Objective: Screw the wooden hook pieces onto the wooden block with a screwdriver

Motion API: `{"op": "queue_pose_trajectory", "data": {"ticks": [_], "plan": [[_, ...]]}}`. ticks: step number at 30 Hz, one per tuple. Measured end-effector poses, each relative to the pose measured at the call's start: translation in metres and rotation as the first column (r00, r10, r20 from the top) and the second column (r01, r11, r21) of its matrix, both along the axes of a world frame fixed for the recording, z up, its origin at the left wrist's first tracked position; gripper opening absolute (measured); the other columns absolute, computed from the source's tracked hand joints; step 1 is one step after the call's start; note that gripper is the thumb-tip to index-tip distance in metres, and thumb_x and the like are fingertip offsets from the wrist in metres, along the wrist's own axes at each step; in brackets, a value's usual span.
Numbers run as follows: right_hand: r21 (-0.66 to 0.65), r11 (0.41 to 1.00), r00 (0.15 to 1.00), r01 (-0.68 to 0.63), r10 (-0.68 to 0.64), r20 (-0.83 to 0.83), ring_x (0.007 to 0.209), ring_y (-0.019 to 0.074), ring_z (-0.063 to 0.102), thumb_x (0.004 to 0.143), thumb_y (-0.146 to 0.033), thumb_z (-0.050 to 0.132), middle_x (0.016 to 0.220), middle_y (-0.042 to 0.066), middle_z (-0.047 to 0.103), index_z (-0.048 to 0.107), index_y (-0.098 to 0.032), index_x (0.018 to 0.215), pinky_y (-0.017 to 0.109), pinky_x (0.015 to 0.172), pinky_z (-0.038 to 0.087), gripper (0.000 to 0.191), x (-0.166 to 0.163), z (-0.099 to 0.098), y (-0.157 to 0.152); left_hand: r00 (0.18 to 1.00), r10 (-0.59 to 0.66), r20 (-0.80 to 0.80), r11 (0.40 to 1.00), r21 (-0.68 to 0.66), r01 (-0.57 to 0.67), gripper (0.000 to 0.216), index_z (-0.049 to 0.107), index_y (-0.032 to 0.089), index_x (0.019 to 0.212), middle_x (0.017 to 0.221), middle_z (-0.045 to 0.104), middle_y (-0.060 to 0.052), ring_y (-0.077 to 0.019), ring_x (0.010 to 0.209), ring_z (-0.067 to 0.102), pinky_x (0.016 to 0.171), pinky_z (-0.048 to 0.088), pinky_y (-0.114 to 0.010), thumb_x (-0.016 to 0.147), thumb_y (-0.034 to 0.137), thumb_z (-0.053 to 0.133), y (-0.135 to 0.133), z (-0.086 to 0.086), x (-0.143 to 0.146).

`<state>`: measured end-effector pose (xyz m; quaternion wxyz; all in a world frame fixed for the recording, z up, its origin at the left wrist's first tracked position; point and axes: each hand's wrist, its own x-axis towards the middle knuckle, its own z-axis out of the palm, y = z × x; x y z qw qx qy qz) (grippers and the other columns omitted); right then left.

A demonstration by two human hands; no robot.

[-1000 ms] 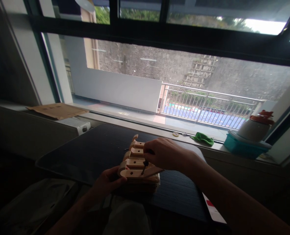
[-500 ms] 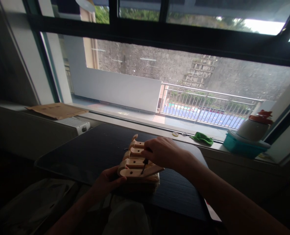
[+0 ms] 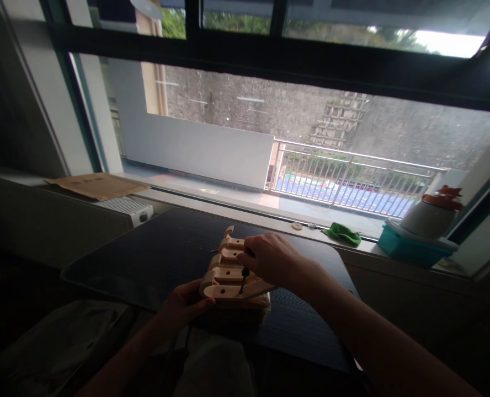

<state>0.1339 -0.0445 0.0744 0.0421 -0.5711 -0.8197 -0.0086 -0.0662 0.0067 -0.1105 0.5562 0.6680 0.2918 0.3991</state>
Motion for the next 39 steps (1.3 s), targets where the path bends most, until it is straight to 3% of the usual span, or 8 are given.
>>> {"op": "queue_pose_trajectory", "data": {"ticks": [4, 11, 20, 28, 34, 39], "plan": [[0.007, 1.000, 1.000, 0.002, -0.002, 0.031, 0.050, 0.0084, 0.043, 0.087, -0.041, 0.043, 0.064, -0.001, 0.060, 0.064, -0.021, 0.079, 0.023, 0.047, 0.022, 0.030, 0.002, 0.007, -0.004, 0.999, -0.026, 0.021, 1.000, -0.016, 0.026, 0.035, 0.063, 0.013, 0.103, 0.098, 0.070, -0.005, -0.0245, 0.095, 0.062, 0.083, 0.049, -0.031, 0.074, 0.032, 0.068, 0.000, 0.001, 0.000], [-0.028, 0.994, 0.993, -0.105, 0.103, -0.066, 0.053, 0.0081, 0.045, 0.088, -0.036, 0.043, 0.065, -0.001, 0.059, 0.064, -0.021, 0.079, 0.022, 0.051, 0.028, 0.028, 0.011, 0.004, 0.000, 1.000, 0.002, -0.002, 1.000, -0.007, -0.002, 0.035, 0.064, 0.014, 0.102, 0.096, 0.070, -0.004, -0.0240, 0.093, 0.062, 0.081, 0.050, -0.030, 0.073, 0.033, 0.069, 0.001, -0.005, -0.001], [-0.011, 1.000, 0.998, -0.016, 0.016, -0.057, 0.048, 0.0077, 0.041, 0.088, -0.038, 0.042, 0.063, -0.001, 0.059, 0.065, -0.021, 0.082, 0.022, 0.045, 0.024, 0.029, 0.007, 0.003, -0.001, 1.000, 0.016, -0.026, 0.999, 0.033, -0.015, 0.034, 0.065, 0.014, 0.102, 0.097, 0.070, -0.004, -0.0239, 0.094, 0.062, 0.082, 0.050, -0.029, 0.073, 0.032, 0.068, 0.000, -0.001, -0.001], [-0.052, 0.984, 0.985, -0.171, 0.169, -0.045, 0.057, 0.0080, 0.048, 0.087, -0.031, 0.045, 0.068, -0.002, 0.061, 0.065, -0.023, 0.086, 0.021, 0.053, 0.030, 0.021, 0.015, 0.006, 0.000, 1.000, 0.001, -0.015, 1.000, 0.006, -0.001, 0.036, 0.064, 0.014, 0.104, 0.097, 0.070, -0.004, -0.0242, 0.094, 0.063, 0.082, 0.050, -0.030, 0.074, 0.033, 0.068, 0.001, -0.004, 0.000], [-0.039, 0.997, 0.994, -0.073, 0.070, -0.079, 0.052, 0.0075, 0.044, 0.089, -0.038, 0.042, 0.065, 0.000, 0.059, 0.062, -0.018, 0.077, 0.021, 0.049, 0.027, 0.030, 0.013, -0.002, 0.005, 1.000, -0.003, -0.015, 1.000, 0.020, 0.003, 0.037, 0.063, 0.014, 0.105, 0.099, 0.070, -0.005, -0.0242, 0.095, 0.063, 0.083, 0.050, -0.030, 0.074, 0.032, 0.068, 0.002, -0.006, -0.001], [-0.042, 0.998, 0.999, -0.041, 0.040, -0.023, 0.049, 0.0072, 0.041, 0.088, -0.040, 0.043, 0.063, -0.001, 0.058, 0.062, -0.020, 0.079, 0.022, 0.046, 0.024, 0.030, 0.011, 0.003, 0.001, 1.000, -0.011, 0.005, 1.000, 0.023, 0.011, 0.036, 0.063, 0.014, 0.105, 0.100, 0.070, -0.005, -0.0248, 0.097, 0.062, 0.085, 0.049, -0.031, 0.075, 0.033, 0.068, 0.002, -0.004, -0.001]]}}
